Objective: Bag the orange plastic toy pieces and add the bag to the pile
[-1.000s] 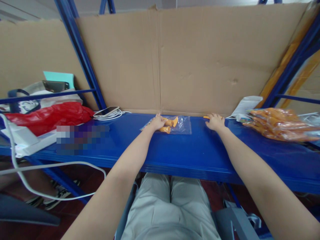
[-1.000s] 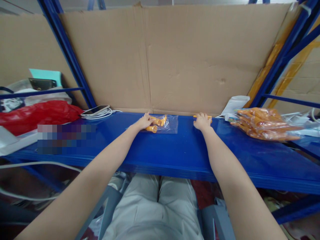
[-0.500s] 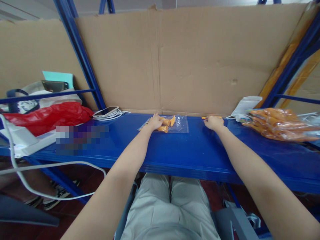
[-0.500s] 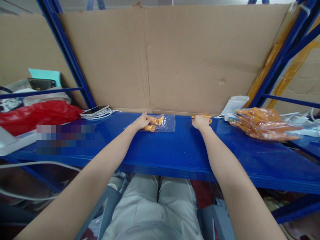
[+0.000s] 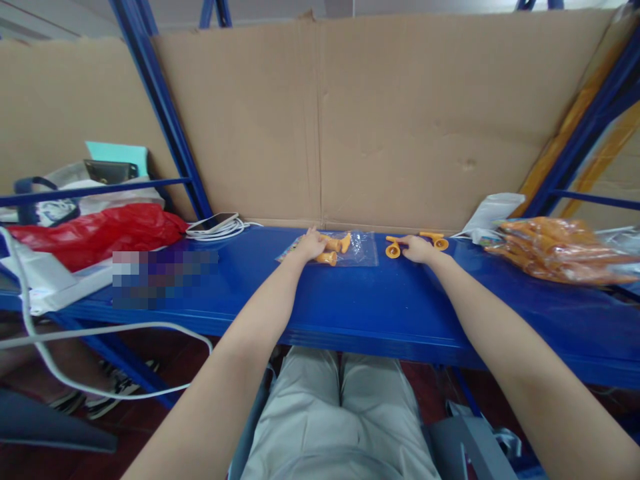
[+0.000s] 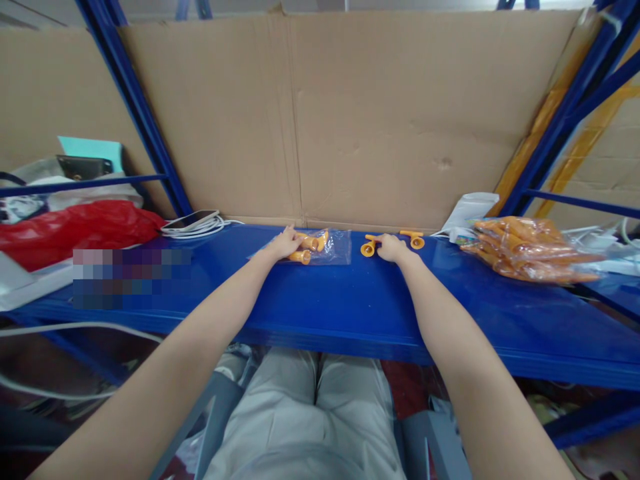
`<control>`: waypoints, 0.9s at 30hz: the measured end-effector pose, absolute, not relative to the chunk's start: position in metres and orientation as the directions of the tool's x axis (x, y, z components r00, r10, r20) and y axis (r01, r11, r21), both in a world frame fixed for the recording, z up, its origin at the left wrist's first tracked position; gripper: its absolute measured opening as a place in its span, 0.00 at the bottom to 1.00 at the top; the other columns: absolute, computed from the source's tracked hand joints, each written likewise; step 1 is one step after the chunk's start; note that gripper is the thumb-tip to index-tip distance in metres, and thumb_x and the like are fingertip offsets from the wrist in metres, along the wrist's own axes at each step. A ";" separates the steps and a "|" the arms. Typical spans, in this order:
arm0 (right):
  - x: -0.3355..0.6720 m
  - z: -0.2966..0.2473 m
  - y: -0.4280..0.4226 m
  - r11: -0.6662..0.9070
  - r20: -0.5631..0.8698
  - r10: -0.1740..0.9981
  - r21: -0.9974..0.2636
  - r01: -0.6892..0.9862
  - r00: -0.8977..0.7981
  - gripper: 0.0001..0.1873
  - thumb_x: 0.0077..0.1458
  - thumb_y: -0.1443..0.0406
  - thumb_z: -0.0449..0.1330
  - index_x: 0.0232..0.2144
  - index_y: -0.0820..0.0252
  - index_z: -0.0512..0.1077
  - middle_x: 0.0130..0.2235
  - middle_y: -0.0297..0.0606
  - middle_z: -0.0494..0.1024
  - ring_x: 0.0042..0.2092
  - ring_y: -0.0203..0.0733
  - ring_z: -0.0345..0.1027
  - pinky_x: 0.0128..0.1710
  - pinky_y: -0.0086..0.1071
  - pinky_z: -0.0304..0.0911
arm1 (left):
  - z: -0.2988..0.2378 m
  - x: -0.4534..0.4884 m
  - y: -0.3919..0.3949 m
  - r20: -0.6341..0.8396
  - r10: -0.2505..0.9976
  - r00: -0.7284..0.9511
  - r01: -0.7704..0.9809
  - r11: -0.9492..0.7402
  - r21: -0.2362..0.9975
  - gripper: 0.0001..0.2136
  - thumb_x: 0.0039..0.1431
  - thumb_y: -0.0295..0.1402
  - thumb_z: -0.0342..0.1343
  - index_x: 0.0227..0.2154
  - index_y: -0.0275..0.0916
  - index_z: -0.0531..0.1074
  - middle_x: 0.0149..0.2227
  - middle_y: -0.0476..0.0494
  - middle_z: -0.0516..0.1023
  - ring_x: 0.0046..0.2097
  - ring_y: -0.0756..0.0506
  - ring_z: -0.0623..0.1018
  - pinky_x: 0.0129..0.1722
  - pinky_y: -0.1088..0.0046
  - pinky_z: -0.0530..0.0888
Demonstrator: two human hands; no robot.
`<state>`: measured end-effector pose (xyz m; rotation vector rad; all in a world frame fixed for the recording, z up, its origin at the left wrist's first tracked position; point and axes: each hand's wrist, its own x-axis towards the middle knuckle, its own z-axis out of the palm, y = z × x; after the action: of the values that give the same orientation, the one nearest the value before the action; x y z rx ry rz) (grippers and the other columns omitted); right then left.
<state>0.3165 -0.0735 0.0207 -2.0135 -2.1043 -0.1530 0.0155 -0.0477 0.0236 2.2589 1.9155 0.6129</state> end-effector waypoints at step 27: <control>0.291 0.039 -0.098 -0.043 0.156 0.988 0.145 0.988 0.020 0.20 0.62 0.65 0.51 0.53 0.61 0.73 0.57 0.53 0.71 0.60 0.55 0.62 0.57 0.49 0.58 | 0.021 0.013 -0.043 0.234 0.961 0.145 0.923 -0.217 0.318 0.13 0.67 0.32 0.44 0.44 0.34 0.73 0.69 0.34 0.56 0.70 0.41 0.57 0.64 0.67 0.60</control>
<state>0.2907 -0.0977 0.0389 -2.2405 -2.1708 -0.3359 0.0135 -0.0432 0.0210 2.3007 1.9012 0.5960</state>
